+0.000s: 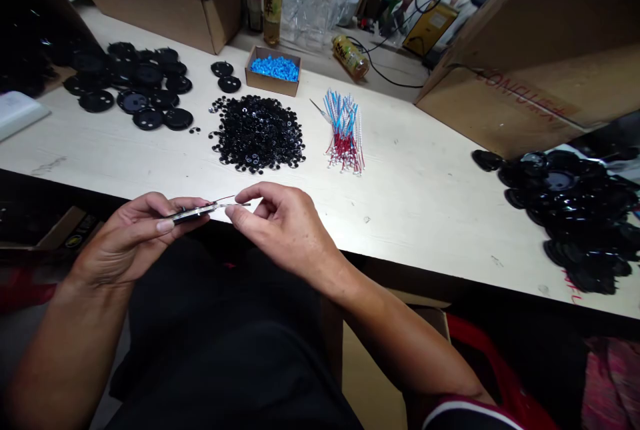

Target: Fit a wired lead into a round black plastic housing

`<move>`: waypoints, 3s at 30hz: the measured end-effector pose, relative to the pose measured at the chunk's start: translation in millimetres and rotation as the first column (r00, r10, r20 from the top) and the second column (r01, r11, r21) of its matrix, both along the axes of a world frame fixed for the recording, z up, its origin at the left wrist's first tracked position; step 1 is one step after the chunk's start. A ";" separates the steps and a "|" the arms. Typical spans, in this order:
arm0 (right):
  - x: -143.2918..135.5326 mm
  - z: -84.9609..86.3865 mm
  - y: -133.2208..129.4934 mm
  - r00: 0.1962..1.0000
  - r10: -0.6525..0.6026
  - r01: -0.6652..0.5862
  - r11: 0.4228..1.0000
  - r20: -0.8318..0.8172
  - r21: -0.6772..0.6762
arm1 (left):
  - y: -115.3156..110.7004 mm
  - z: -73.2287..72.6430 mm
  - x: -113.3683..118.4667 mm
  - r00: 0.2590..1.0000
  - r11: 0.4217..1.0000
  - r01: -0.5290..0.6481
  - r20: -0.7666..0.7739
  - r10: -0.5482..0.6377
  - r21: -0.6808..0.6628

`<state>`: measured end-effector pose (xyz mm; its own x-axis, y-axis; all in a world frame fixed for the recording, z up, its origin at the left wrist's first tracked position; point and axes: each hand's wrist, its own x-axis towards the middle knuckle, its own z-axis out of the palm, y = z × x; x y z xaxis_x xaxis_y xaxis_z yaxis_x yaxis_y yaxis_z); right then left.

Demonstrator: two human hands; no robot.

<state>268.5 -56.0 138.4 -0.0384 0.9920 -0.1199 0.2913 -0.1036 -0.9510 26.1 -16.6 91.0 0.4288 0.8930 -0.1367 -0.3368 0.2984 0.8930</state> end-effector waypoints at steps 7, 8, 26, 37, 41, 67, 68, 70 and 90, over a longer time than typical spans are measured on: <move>-7.4 -12.2 -1.3 0.977 -0.104 0.092 0.993 -0.185 -0.071 | -2.1 1.5 -0.2 1.000 1.000 -0.005 -0.011 0.005 -0.002; -8.5 -14.4 -1.3 0.970 -0.102 0.079 0.991 -0.222 -0.108 | -2.2 1.3 -0.5 1.000 1.000 -0.004 -0.012 0.005 0.000; -10.3 -29.3 11.1 0.837 -0.021 -0.202 0.917 -0.547 -0.345 | -5.5 3.3 -3.6 0.998 0.998 0.062 -0.013 -0.062 0.021; -12.1 -29.6 15.4 0.809 -0.037 -0.248 0.883 -0.586 -0.398 | -4.0 0.1 -3.9 0.997 0.996 0.076 0.004 -0.076 0.040; -13.0 -30.0 15.2 0.809 -0.035 -0.251 0.882 -0.587 -0.399 | -3.8 -2.9 -4.9 0.996 0.995 0.087 0.012 -0.088 0.049; -16.7 -28.9 10.2 0.838 0.138 -0.278 0.941 -0.528 -0.194 | 3.6 -28.1 -12.9 0.939 0.970 0.218 0.295 -0.177 -0.111; -16.3 -28.6 10.4 0.839 0.146 -0.281 0.941 -0.524 -0.187 | 4.0 -29.3 -12.8 0.937 0.969 0.216 0.303 -0.171 -0.121; -16.5 -27.8 10.7 0.846 0.161 -0.275 0.948 -0.509 -0.158 | 5.0 -31.2 -12.8 0.938 0.967 0.209 0.309 -0.157 -0.143; -5.3 -16.5 42.9 0.939 0.337 -0.342 0.934 -0.062 -0.101 | 19.9 -14.0 -18.7 0.979 0.974 0.205 0.030 -0.203 -0.099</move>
